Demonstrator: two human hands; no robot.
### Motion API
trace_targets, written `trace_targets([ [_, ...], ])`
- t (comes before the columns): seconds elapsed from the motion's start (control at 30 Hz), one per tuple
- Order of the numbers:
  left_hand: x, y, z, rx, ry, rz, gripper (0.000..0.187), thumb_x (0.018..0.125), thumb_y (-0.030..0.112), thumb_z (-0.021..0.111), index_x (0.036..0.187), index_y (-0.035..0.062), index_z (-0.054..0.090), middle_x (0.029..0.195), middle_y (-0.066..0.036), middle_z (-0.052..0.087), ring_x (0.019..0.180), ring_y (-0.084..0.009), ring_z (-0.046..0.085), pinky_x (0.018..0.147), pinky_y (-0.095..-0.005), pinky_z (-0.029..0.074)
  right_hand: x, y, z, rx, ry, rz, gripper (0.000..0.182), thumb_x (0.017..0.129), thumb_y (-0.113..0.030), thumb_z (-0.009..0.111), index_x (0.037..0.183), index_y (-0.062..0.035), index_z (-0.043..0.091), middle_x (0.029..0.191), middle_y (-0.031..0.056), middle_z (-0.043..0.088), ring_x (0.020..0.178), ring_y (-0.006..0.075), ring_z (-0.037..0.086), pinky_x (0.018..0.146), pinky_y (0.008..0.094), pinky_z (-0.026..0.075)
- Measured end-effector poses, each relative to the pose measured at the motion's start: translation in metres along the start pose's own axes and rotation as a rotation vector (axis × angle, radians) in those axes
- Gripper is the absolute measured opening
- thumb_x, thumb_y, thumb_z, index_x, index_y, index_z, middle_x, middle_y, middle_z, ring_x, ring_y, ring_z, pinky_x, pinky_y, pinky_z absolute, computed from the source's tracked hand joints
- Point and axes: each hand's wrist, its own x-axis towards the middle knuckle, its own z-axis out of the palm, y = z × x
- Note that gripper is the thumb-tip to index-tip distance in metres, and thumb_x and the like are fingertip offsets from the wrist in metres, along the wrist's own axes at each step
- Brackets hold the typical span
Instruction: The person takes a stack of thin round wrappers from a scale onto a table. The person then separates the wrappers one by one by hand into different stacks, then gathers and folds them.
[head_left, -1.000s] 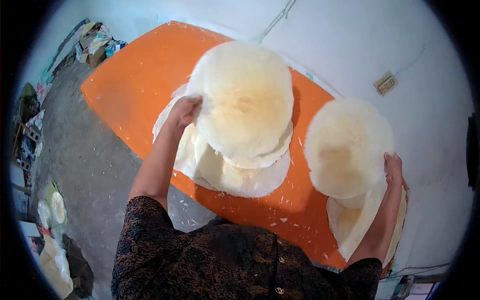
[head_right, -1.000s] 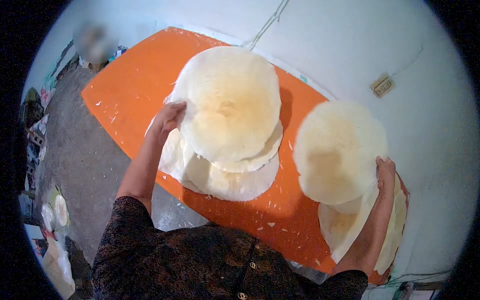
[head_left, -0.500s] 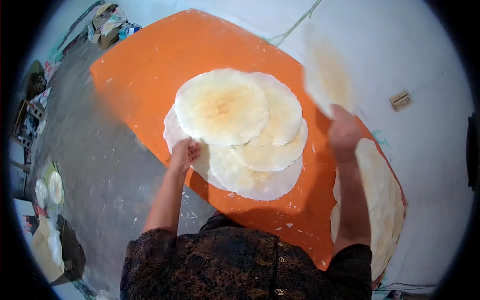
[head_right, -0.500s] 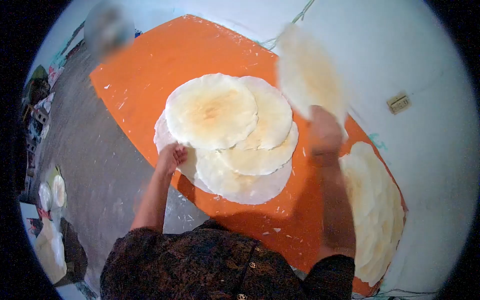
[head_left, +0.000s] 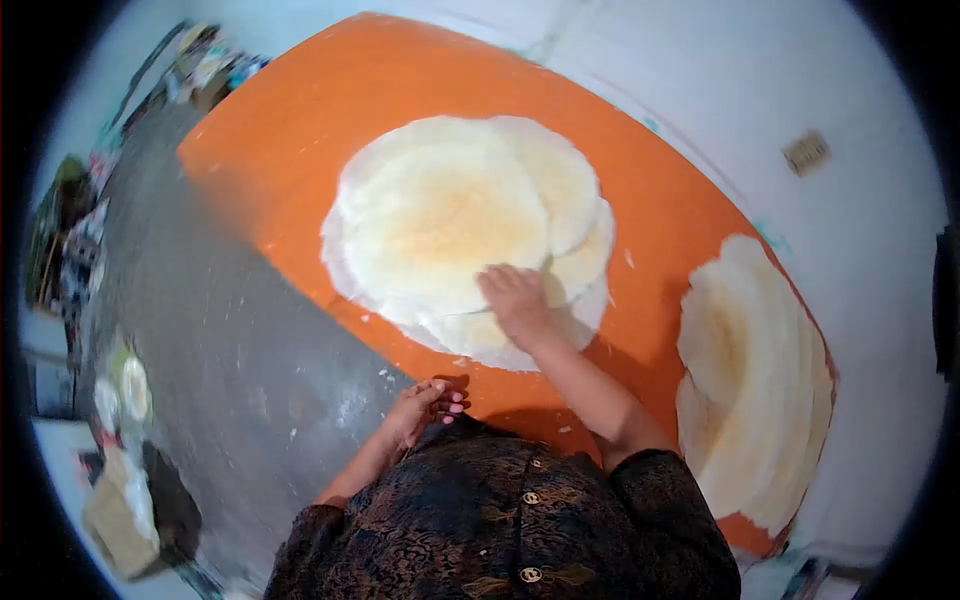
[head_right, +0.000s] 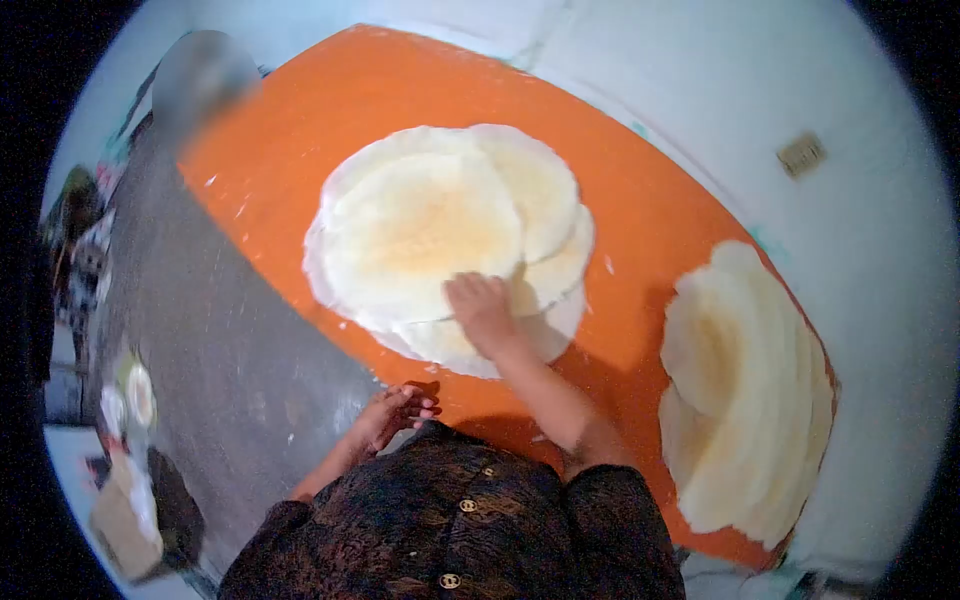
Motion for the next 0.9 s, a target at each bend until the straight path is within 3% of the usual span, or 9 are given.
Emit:
trace_targets([
  [0.13,0.018,-0.018,0.034,0.098,-0.14,-0.069,0.021,0.089,0.021,0.046,0.101,0.005,0.051,0.095,-0.011,0.06,0.086,-0.0211,0.059,0.07,-0.0323,0.048,-0.015,-0.015,-0.013,-0.049,-0.082,0.028,0.037,0.081,-0.011,0.039,0.117,-0.0118,0.051,0.13,0.0138,0.038,0.123,0.0299,0.03,0.101,0.0472,0.021],
  [0.23,0.018,-0.025,0.085,0.22,-0.128,-0.138,0.02,0.089,0.02,0.047,0.102,0.0055,0.051,0.094,-0.009,0.06,0.085,-0.0207,0.059,0.071,-0.0331,0.047,-0.066,0.027,-0.019,-0.028,-0.104,0.395,0.042,0.081,-0.008,0.038,0.123,-0.014,0.045,0.136,0.0143,0.03,0.126,0.0308,0.025,0.102,0.0478,0.019],
  [0.33,0.029,-0.049,0.105,0.276,-0.218,-0.165,0.02,0.088,0.019,0.048,0.102,0.0047,0.052,0.094,-0.008,0.06,0.086,-0.0205,0.058,0.071,-0.0344,0.047,-0.129,0.111,-0.111,0.036,-0.252,0.732,0.048,0.07,-0.022,0.063,0.111,-0.0064,0.046,0.106,0.0167,0.047,0.102,0.0326,0.044,0.083,0.0468,0.037],
  [0.43,0.033,-0.065,0.131,0.33,-0.218,-0.196,0.021,0.088,0.018,0.048,0.103,0.0043,0.052,0.094,-0.008,0.059,0.086,-0.0202,0.058,0.072,-0.0338,0.047,-0.238,0.176,-0.134,-0.223,-0.224,0.997,0.075,0.064,-0.035,0.069,0.125,-0.0078,0.035,0.13,0.0193,0.033,0.122,0.0348,0.03,0.096,0.0459,0.029],
  [0.47,0.033,-0.07,0.141,0.353,-0.207,-0.204,0.021,0.088,0.018,0.048,0.103,0.0042,0.052,0.095,-0.007,0.059,0.087,-0.02,0.058,0.072,-0.0335,0.047,-0.269,0.186,-0.141,-0.232,-0.402,1.117,0.076,0.068,-0.036,0.066,0.129,-0.0083,0.03,0.133,0.0192,0.029,0.123,0.0357,0.028,0.096,0.0475,0.028],
  [0.7,0.038,-0.107,0.19,0.407,-0.187,-0.235,0.022,0.088,0.019,0.049,0.105,0.0051,0.051,0.097,-0.007,0.059,0.086,-0.018,0.058,0.069,-0.0304,0.048,-0.306,0.199,-0.129,-0.303,-0.515,0.956,0.05,0.082,-0.019,0.044,0.128,-0.0044,0.032,0.126,0.0226,0.036,0.116,0.0347,0.037,0.087,0.0498,0.037],
  [0.73,0.036,-0.107,0.197,0.423,-0.19,-0.224,0.022,0.088,0.019,0.049,0.105,0.0052,0.051,0.097,-0.006,0.059,0.085,-0.0178,0.058,0.069,-0.0304,0.048,-0.31,0.199,-0.127,-0.415,-0.372,0.812,0.035,0.082,-0.013,0.039,0.115,-0.0025,0.044,0.109,0.0207,0.051,0.102,0.0323,0.051,0.076,0.0449,0.045],
  [0.83,0.034,-0.11,0.207,0.448,-0.183,-0.169,0.023,0.088,0.019,0.049,0.107,0.0056,0.051,0.096,-0.006,0.059,0.084,-0.0173,0.059,0.069,-0.0303,0.047,-0.308,0.216,-0.146,-0.293,-0.372,0.853,0.019,0.079,-0.011,0.042,0.095,-0.0042,0.05,0.086,0.0143,0.06,0.079,0.0297,0.06,0.061,0.0414,0.049],
  [0.9,0.038,-0.107,0.208,0.466,-0.179,-0.144,0.025,0.087,0.019,0.05,0.108,0.0058,0.051,0.097,-0.006,0.059,0.084,-0.0173,0.058,0.07,-0.0304,0.047,-0.3,0.228,-0.163,-0.291,-0.164,0.852,0.01,0.077,-0.01,0.044,0.085,-0.0053,0.049,0.074,0.013,0.059,0.068,0.0301,0.06,0.055,0.0417,0.048],
])
